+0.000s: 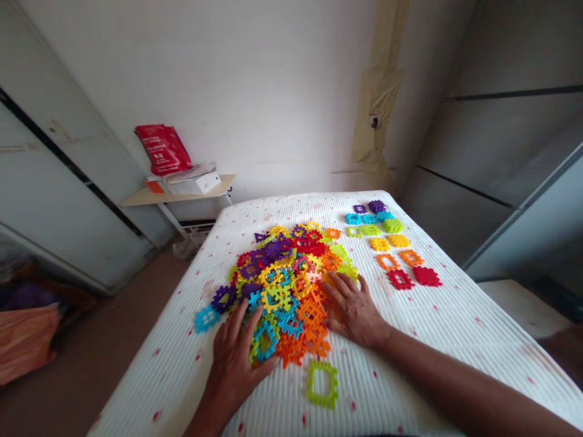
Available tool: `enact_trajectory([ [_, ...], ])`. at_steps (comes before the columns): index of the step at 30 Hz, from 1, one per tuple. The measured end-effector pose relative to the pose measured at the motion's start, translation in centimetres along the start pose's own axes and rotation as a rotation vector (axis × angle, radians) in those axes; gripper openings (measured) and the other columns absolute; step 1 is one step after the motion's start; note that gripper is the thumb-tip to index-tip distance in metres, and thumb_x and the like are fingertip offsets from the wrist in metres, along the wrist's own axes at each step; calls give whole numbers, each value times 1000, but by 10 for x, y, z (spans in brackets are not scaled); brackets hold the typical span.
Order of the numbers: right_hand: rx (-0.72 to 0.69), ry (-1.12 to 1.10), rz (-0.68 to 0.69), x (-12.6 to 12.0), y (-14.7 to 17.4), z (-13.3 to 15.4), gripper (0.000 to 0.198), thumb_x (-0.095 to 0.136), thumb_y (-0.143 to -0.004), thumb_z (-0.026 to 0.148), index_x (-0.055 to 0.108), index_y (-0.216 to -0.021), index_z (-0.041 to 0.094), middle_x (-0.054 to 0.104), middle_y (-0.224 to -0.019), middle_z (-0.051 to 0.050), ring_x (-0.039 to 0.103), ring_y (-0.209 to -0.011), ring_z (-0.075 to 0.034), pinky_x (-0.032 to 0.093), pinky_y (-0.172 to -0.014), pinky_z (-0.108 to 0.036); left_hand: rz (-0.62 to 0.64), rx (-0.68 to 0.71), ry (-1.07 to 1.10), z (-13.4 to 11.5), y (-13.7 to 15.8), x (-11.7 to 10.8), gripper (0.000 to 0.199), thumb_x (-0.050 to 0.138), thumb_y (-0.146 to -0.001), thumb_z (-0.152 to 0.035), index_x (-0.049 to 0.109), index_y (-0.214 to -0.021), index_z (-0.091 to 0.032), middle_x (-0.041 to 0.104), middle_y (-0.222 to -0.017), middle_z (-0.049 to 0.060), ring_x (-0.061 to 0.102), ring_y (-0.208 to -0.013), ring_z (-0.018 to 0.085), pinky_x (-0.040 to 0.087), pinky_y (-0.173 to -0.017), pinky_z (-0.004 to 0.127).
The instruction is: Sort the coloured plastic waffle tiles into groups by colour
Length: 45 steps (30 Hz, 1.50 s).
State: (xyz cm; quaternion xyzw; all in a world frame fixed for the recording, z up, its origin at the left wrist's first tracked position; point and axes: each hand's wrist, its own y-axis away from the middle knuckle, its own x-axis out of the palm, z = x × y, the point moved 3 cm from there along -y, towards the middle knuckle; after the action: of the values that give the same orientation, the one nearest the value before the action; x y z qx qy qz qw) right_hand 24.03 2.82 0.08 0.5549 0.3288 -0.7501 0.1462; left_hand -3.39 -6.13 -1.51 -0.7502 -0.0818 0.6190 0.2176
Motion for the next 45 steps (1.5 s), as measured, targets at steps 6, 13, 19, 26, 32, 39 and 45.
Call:
enact_trajectory([
  [6,35,-77,-65,-4,0,-7,63,50,-84,54,39,-138,23,40,-141,-16,37,-126,-34,24,-101,-60,-25,-23,89,2,2,-3,78,61,-72,-54,31,-139,-27,31,-147,14,37,-129,35,34,-101,53],
  [13,151,-339,-266,-13,2,-31,37,41,-92,41,53,-122,22,53,-128,-12,50,-116,-26,43,-96,-44,-72,-131,282,4,3,-14,62,53,-81,-44,34,-137,-26,36,-143,13,37,-130,30,35,-103,53],
  [19,148,-398,-302,-14,1,-37,30,42,-91,39,62,-105,21,63,-112,-12,58,-105,-25,50,-88,-42,-105,-212,387,7,3,-18,52,52,-82,-40,45,-131,-25,42,-140,12,40,-129,29,36,-103,52],
  [26,214,-519,-273,-13,1,-39,33,41,-90,43,64,-95,20,67,-98,-10,64,-92,-23,53,-81,-36,-207,-329,524,16,2,-19,41,52,-83,-37,54,-122,-22,50,-133,10,44,-126,25,36,-105,47],
  [32,250,-557,-259,-15,0,-41,35,41,-89,45,64,-90,19,68,-88,-8,65,-80,-22,53,-72,-33,-302,-461,663,25,2,-17,36,54,-81,-39,61,-111,-21,57,-125,10,51,-118,24,42,-100,42],
  [39,265,-552,-284,-14,0,-48,37,42,-88,48,65,-87,19,69,-84,-8,65,-74,-21,52,-68,-31,-440,-566,699,31,2,-20,34,56,-79,-42,66,-101,-19,62,-116,10,57,-110,22,50,-87,33],
  [45,330,-542,-328,-14,1,-61,40,44,-85,49,67,-84,17,70,-78,-8,64,-69,-21,51,-62,-29,-605,-741,606,54,11,-20,34,52,-78,-40,65,-97,-15,68,-92,8,64,-84,19,51,-76,31],
])
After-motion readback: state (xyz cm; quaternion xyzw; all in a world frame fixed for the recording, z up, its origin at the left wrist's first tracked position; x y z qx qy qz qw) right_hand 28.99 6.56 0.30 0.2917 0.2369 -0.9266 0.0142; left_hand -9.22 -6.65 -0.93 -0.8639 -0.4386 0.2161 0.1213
